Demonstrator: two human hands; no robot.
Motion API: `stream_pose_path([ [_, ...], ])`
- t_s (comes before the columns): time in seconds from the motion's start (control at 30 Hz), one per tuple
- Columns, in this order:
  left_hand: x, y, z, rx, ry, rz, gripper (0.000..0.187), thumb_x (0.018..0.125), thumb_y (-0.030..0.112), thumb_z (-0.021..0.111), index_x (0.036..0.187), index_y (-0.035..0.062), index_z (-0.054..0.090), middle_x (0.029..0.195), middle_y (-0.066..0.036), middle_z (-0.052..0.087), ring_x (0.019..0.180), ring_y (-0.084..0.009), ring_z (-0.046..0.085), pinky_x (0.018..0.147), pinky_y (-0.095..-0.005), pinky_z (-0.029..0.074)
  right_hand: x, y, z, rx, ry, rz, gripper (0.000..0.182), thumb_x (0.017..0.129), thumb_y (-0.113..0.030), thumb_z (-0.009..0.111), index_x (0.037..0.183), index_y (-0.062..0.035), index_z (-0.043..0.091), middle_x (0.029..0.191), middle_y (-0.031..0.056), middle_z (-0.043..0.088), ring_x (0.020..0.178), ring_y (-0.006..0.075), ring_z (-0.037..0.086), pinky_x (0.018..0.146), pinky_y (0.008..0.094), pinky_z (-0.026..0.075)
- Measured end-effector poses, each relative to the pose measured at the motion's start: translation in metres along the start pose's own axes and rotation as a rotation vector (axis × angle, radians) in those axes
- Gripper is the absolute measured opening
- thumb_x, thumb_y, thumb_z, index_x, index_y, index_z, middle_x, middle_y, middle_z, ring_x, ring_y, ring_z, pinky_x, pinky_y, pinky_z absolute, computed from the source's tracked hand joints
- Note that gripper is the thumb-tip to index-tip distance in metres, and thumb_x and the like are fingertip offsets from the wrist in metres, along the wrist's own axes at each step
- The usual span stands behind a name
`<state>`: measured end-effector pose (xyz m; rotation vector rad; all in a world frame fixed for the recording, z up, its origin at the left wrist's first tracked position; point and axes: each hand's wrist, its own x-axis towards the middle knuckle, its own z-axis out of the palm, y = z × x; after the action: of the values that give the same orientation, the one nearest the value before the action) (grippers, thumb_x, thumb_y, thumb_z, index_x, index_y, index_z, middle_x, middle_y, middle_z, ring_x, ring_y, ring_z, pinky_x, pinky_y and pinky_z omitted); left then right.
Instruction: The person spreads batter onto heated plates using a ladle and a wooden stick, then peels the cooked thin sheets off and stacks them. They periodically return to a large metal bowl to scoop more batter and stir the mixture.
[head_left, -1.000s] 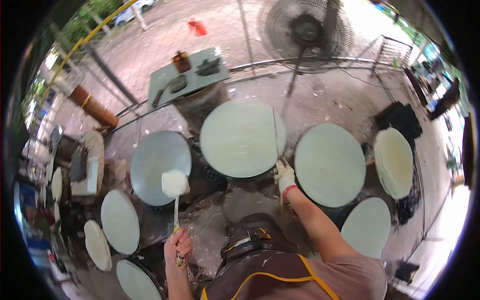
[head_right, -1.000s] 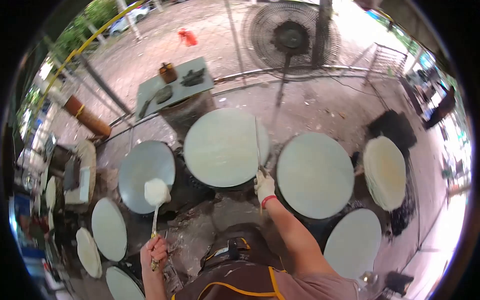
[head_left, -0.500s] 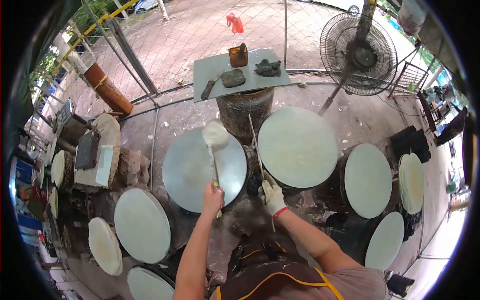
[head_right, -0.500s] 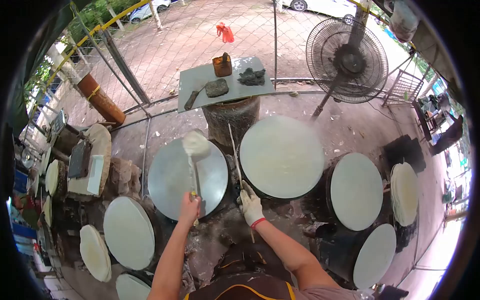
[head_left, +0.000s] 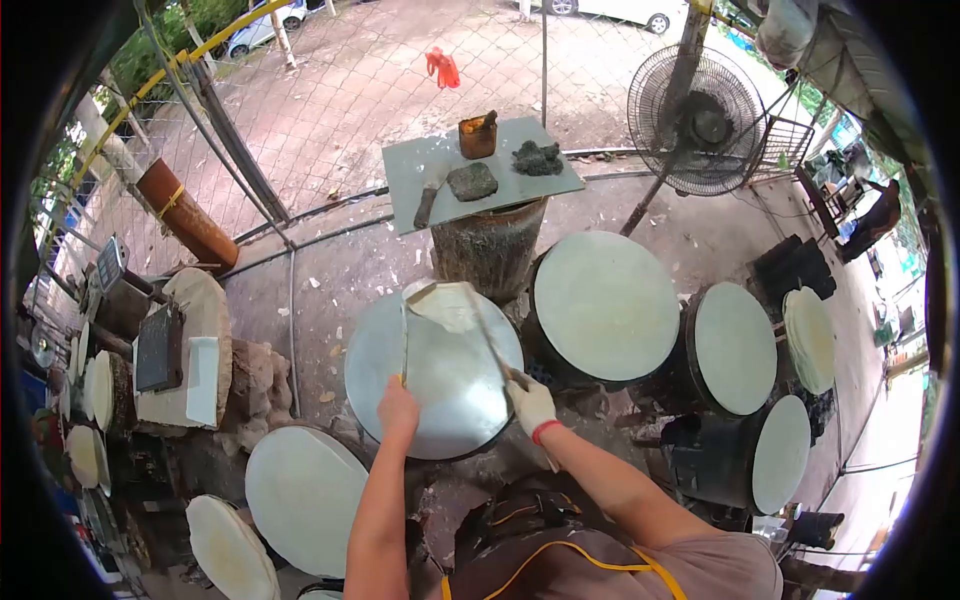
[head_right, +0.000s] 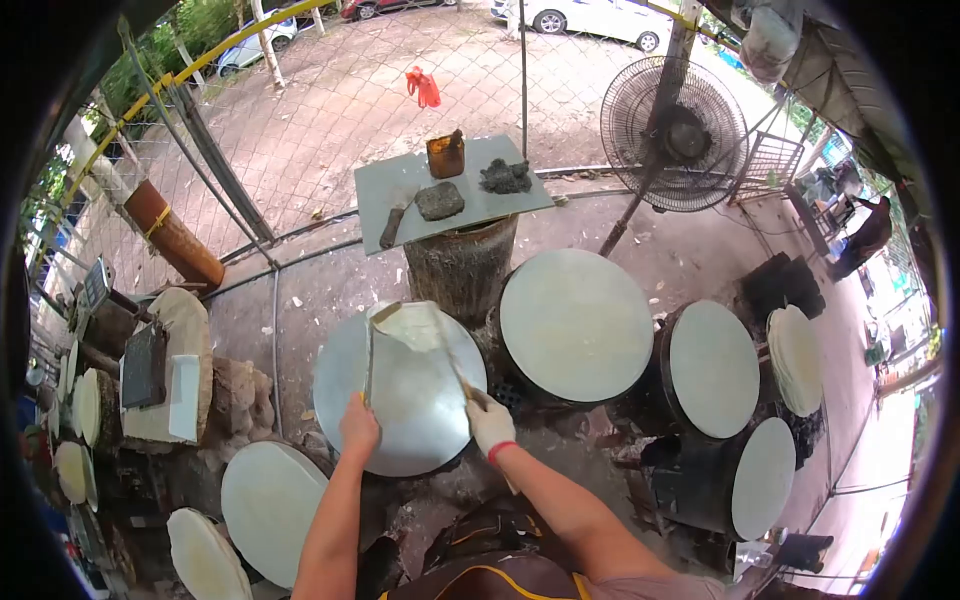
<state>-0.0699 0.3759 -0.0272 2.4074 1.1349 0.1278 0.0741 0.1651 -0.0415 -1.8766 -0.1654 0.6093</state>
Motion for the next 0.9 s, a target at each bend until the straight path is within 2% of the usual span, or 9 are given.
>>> stream_pose_path([
  [0.03,0.0,-0.005,-0.003,0.016,0.022,0.015,0.023,0.085,0.012,0.047,0.106,0.0054,0.042,0.093,-0.022,0.057,0.082,-0.0425,0.058,0.072,-0.0525,0.043,-0.013,-0.012,-0.006,-0.03,0.031,0.006,0.039,0.087,-0.019,0.053,0.12,0.0026,0.055,0.104,0.0153,0.065,0.096,0.0222,0.062,0.083,0.0301,0.046],
  [0.17,-0.012,-0.008,-0.015,0.048,0.037,-0.036,0.025,0.085,0.013,0.052,0.106,0.0042,0.042,0.097,-0.022,0.054,0.083,-0.042,0.058,0.073,-0.0512,0.044,-0.011,-0.022,0.037,-0.224,-0.101,-0.009,0.042,0.085,-0.034,0.053,0.12,-0.0103,0.058,0.102,0.0259,0.061,0.096,0.0337,0.061,0.084,0.0351,0.046],
  [0.27,-0.018,-0.012,-0.026,0.069,0.036,-0.096,0.031,0.085,0.013,0.052,0.112,0.0038,0.042,0.101,-0.022,0.051,0.086,-0.0414,0.058,0.075,-0.0498,0.044,0.013,-0.022,0.036,0.036,-0.209,0.046,0.04,0.084,-0.026,0.057,0.117,-0.0029,0.059,0.1,0.0183,0.066,0.09,0.0225,0.064,0.077,0.0313,0.047],
  [0.4,-0.024,-0.033,-0.033,0.142,0.055,-0.161,0.046,0.083,0.014,0.054,0.126,0.0067,0.04,0.104,-0.021,0.049,0.088,-0.0401,0.057,0.076,-0.0478,0.046,-0.014,-0.03,0.025,0.09,0.037,0.119,0.04,0.083,-0.024,0.051,0.117,-0.0045,0.058,0.105,0.0186,0.064,0.1,0.0275,0.061,0.086,0.0328,0.045],
  [0.47,-0.031,-0.038,-0.033,0.182,0.049,-0.158,0.051,0.082,0.014,0.056,0.13,0.0095,0.04,0.103,-0.02,0.048,0.088,-0.0388,0.057,0.076,-0.0469,0.046,-0.02,-0.064,0.037,-0.29,-0.151,0.04,0.041,0.083,-0.025,0.052,0.118,-0.0046,0.057,0.106,0.0191,0.063,0.101,0.0285,0.061,0.086,0.0328,0.045],
  [0.6,-0.045,-0.049,-0.045,0.233,0.078,-0.105,0.05,0.083,0.01,0.05,0.132,0.0159,0.041,0.097,-0.018,0.045,0.086,-0.0364,0.055,0.071,-0.0455,0.047,0.029,-0.027,0.04,-0.062,-0.354,0.038,0.041,0.086,-0.025,0.054,0.119,-0.0018,0.056,0.1,0.0165,0.066,0.09,0.0233,0.064,0.08,0.0323,0.047],
  [0.73,-0.056,-0.057,-0.061,0.26,0.158,-0.036,0.049,0.082,0.006,0.048,0.13,0.0191,0.046,0.092,-0.016,0.044,0.082,-0.0341,0.055,0.066,-0.0431,0.047,0.005,-0.032,0.043,-0.269,-0.118,-0.048,0.041,0.085,-0.025,0.053,0.119,-0.0019,0.057,0.101,0.0185,0.065,0.096,0.0256,0.062,0.084,0.0332,0.046],
  [0.8,-0.065,-0.057,-0.069,0.263,0.159,-0.046,0.052,0.08,0.003,0.05,0.13,0.0202,0.047,0.092,-0.015,0.044,0.081,-0.0333,0.055,0.065,-0.0424,0.047,0.006,-0.054,0.059,-0.342,-0.308,-0.154,0.041,0.086,-0.025,0.053,0.12,-0.0034,0.056,0.098,0.0167,0.066,0.09,0.0246,0.063,0.08,0.0335,0.047],
  [0.9,-0.076,-0.064,-0.08,0.251,0.154,-0.115,0.055,0.078,0.001,0.052,0.129,0.0216,0.048,0.091,-0.015,0.044,0.081,-0.0328,0.055,0.065,-0.0423,0.047,0.028,-0.046,0.051,-0.063,-0.47,0.104,0.04,0.084,-0.024,0.055,0.118,-0.003,0.058,0.098,0.0139,0.066,0.087,0.018,0.063,0.076,0.0297,0.048],
])
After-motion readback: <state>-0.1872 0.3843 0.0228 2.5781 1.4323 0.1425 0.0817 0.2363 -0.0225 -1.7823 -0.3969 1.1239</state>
